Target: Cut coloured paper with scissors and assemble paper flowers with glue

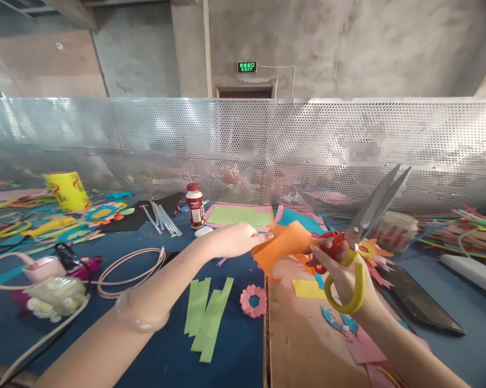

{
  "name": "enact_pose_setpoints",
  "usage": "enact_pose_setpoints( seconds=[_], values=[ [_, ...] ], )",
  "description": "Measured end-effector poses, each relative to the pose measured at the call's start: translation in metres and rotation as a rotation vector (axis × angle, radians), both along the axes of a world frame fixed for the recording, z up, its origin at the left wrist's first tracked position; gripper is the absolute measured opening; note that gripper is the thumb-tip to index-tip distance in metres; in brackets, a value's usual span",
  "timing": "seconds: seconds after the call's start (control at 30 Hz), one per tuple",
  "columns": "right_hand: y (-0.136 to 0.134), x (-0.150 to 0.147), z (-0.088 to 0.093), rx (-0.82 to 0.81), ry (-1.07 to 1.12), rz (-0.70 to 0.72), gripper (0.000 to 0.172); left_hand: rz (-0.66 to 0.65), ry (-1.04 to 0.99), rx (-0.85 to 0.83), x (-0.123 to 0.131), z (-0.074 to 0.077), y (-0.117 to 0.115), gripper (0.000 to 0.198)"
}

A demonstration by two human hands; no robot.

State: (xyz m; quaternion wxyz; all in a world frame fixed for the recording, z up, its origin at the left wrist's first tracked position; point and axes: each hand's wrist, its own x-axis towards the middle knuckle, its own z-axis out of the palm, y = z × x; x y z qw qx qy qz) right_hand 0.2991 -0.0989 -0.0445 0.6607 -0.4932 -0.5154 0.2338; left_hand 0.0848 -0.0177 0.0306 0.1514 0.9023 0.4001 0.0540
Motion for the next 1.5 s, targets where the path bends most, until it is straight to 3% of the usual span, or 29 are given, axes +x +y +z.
enact_pose_setpoints(
  seconds=[0.07,0.2,0.57,0.9,1.13,1.33,1.5],
  values=[
    [0.0,0.002,-0.001,-0.011,-0.027,0.011,0.024,-0.018,-0.007,-0.208,0.0,-0.001,0.005,0.065],
    [0.001,0.004,-0.004,-0.006,-0.063,0.023,0.024,-0.135,-0.208,-0.548,0.002,-0.004,0.014,0.078],
    [0.002,0.003,-0.012,-0.004,-0.111,-0.003,0.021,-0.104,-0.477,-0.843,0.001,-0.012,0.017,0.037],
    [0.0,0.001,-0.019,0.046,-0.234,-0.038,0.024,-0.078,-0.546,-0.875,-0.005,-0.017,0.026,0.027],
    [-0.007,0.001,-0.018,-0.042,-0.395,-0.069,0.017,-0.042,-0.606,-0.83,-0.007,-0.013,0.035,0.026],
    [-0.013,0.002,-0.014,-0.122,-0.487,-0.025,0.02,0.034,-0.603,-0.659,-0.013,0.0,0.036,0.028],
    [-0.019,0.004,-0.009,-0.127,-0.581,-0.055,0.03,0.021,-0.629,-0.539,-0.02,0.004,0.04,0.027]
  ],
)
